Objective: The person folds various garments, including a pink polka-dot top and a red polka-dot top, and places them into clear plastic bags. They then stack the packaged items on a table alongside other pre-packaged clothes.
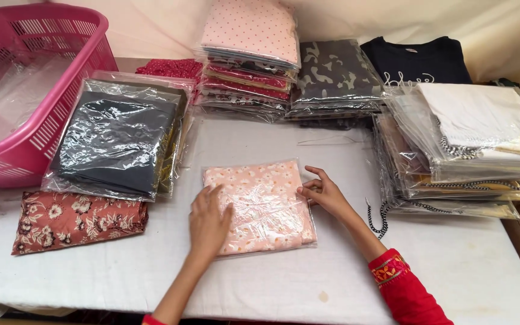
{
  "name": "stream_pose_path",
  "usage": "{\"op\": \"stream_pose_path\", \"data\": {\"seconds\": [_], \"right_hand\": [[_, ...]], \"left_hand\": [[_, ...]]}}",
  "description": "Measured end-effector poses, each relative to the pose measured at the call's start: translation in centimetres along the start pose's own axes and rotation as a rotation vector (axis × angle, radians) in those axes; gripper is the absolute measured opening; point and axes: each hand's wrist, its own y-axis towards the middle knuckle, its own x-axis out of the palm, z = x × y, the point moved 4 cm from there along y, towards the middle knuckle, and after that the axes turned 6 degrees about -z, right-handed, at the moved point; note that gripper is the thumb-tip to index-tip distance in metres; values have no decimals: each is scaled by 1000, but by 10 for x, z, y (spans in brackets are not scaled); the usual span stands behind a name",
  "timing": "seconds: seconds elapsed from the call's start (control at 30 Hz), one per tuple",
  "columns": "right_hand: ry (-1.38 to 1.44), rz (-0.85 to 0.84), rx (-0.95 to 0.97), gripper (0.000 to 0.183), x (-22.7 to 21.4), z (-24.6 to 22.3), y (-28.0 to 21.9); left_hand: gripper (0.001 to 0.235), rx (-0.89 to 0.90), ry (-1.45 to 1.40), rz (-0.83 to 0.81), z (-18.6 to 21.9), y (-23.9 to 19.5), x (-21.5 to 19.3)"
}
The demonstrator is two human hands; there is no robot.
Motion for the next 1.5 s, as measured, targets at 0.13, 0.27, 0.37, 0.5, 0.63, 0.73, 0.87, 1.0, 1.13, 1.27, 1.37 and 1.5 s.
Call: {"op": "stream_pose_path", "data": {"seconds": [0.13,0.27,0.37,0.5,0.63,0.73,0.87,1.0,1.13,1.27,1.37,1.5], "right_hand": [[-193,81,111,83,0,-11,-9],[-252,21,91,80,11,-17,-17],[-290,37,36,79,12,-18,-23],[-243,91,-42,76,3,-27,-25],[-92,217,-266,68,-31,-70,3],[-27,358,-431,56,-62,-142,46],[-2,457,-638,42,-107,-238,153],[-215,591,-567,46,-126,-264,265],[-473,664,-527,49,-110,-222,317],[-560,708,-527,46,-91,-229,300],[-517,729,-517,45,-86,-233,298],[-553,761,-524,43,-87,-233,297]], "left_hand": [[66,-79,-113,-53,-82,2,14],[81,-285,-516,-231,-108,15,27],[87,-384,-701,-388,-108,21,34],[83,-448,-888,-491,-93,29,27],[80,-91,-889,-322,-54,97,-27],[76,50,-763,-180,-15,187,-92],[76,102,-807,27,30,326,-165],[46,120,-257,627,25,421,-154],[55,93,-126,237,16,435,-87],[72,196,21,270,11,446,-74],[75,233,116,282,12,457,-77],[77,228,188,232,15,459,-81]]}}
